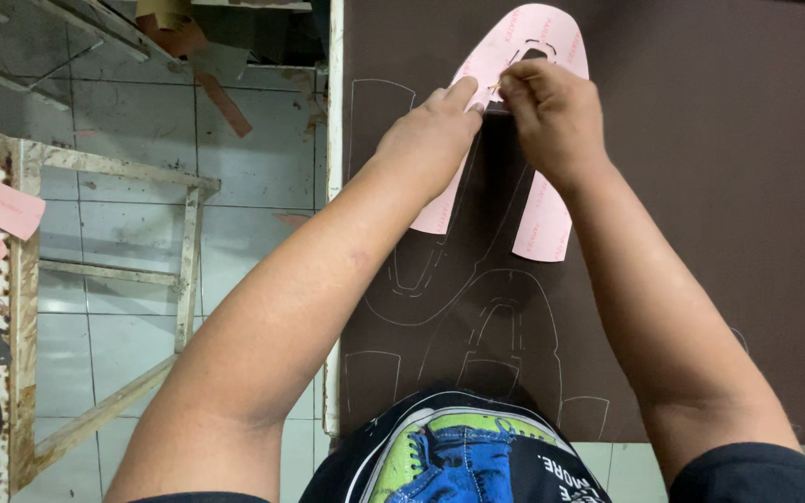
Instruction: The person places pink paper shoe pattern pieces over chalk outlines on a brown pattern board, aligning each piece by hand and tracing around its edges with a small pointed tool. They reposition the pattern pieces one at a time and press them flat while tracing.
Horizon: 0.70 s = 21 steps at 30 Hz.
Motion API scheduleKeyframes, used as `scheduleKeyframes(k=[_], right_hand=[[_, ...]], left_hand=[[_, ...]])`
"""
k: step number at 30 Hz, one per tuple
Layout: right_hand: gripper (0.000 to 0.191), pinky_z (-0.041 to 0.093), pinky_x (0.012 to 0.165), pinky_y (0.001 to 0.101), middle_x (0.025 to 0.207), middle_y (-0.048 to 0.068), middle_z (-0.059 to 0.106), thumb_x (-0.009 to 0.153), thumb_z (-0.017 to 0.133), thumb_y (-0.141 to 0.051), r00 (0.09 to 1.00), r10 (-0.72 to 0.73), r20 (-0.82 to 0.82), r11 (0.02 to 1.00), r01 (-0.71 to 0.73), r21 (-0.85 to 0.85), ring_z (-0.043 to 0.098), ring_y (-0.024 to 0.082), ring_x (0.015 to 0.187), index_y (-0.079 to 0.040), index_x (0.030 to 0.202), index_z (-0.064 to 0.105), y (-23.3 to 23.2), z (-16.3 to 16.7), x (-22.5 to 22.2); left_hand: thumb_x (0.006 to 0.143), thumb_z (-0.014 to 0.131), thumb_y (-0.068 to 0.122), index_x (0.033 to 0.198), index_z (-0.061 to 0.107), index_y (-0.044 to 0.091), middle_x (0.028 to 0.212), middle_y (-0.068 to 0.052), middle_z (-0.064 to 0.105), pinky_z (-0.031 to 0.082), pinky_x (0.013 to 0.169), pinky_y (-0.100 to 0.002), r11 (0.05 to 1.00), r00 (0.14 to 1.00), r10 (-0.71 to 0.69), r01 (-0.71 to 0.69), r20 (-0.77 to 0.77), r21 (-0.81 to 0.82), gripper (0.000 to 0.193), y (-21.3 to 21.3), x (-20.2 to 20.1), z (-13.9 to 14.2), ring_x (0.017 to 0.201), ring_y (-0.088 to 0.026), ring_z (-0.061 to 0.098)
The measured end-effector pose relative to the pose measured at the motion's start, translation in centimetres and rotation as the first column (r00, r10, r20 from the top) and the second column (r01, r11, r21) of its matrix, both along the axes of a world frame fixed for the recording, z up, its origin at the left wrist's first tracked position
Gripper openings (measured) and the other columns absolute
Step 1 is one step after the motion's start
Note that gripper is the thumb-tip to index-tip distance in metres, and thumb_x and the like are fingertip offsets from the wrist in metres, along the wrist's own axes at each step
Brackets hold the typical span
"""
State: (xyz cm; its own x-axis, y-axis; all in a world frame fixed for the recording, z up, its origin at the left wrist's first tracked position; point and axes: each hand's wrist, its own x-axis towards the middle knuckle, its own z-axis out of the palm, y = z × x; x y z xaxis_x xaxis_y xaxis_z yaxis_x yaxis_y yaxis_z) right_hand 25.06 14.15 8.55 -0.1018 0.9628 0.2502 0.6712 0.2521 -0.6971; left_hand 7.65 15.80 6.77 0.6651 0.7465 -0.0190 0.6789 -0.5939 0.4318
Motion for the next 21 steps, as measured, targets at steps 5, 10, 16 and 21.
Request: scheduleKeyframes(k=[5, 10, 16, 21], right_hand=[[0.015, 0.062, 0.083, 0.0269, 0.100, 0.009, 0.076, 0.111, 0.063, -0.011, 0.957, -0.101, -0.272, 0.983, 0.053, -0.177, 0.073, 0.013, 0.090, 0.001, 0.115, 0.070, -0.1, 0.1, 1.3], [0.014, 0.062, 0.078, 0.0272, 0.097, 0.009, 0.075, 0.115, 0.060, -0.011, 0.923, -0.312, -0.224, 0.949, 0.292, -0.119, 0.073, 0.014, 0.086, 0.002, 0.114, 0.064, -1.5, 0.0, 4.6], [0.014, 0.062, 0.081, 0.0270, 0.100, 0.007, 0.074, 0.113, 0.058, -0.012, 0.850, -0.362, -0.383, 0.916, 0.250, -0.313, 0.073, 0.012, 0.089, 0.001, 0.116, 0.063, -3.5, -1.2, 5.6], [0.014, 0.062, 0.084, 0.0286, 0.104, 0.010, 0.075, 0.114, 0.059, -0.011, 0.857, -0.276, -0.436, 0.959, 0.213, -0.188, 0.072, 0.014, 0.093, 0.003, 0.118, 0.062, -3.6, -1.7, 5.0]], left_hand=[[0.093, 0.058, 0.005, 0.123, 0.065, 0.002, 0.140, -0.012, 0.048, 0.054, 0.093, -0.041, 1.000, 1.000, -0.008, 0.008, 0.004, -0.001, 0.031, 0.1, 0.0, 0.0, 0.119, -0.031, 0.058], [0.082, 0.063, -0.006, 0.130, 0.060, 0.004, 0.141, -0.014, 0.046, 0.055, 0.095, -0.040, 1.000, 0.996, -0.020, 0.021, -0.082, 0.014, 0.049, 0.0, 0.4, -0.2, 0.123, -0.031, 0.056], [0.072, 0.070, -0.007, 0.148, 0.047, 0.019, 0.138, -0.011, 0.041, 0.052, 0.096, -0.044, 1.000, 0.978, -0.025, 0.020, -0.209, -0.024, 0.083, 0.3, 1.8, 0.2, 0.126, -0.030, 0.049], [0.075, 0.072, -0.004, 0.148, 0.049, 0.016, 0.140, -0.011, 0.041, 0.055, 0.095, -0.041, 1.000, 0.973, -0.026, 0.025, -0.228, -0.006, 0.080, 0.4, 2.0, 0.4, 0.130, -0.030, 0.047]])
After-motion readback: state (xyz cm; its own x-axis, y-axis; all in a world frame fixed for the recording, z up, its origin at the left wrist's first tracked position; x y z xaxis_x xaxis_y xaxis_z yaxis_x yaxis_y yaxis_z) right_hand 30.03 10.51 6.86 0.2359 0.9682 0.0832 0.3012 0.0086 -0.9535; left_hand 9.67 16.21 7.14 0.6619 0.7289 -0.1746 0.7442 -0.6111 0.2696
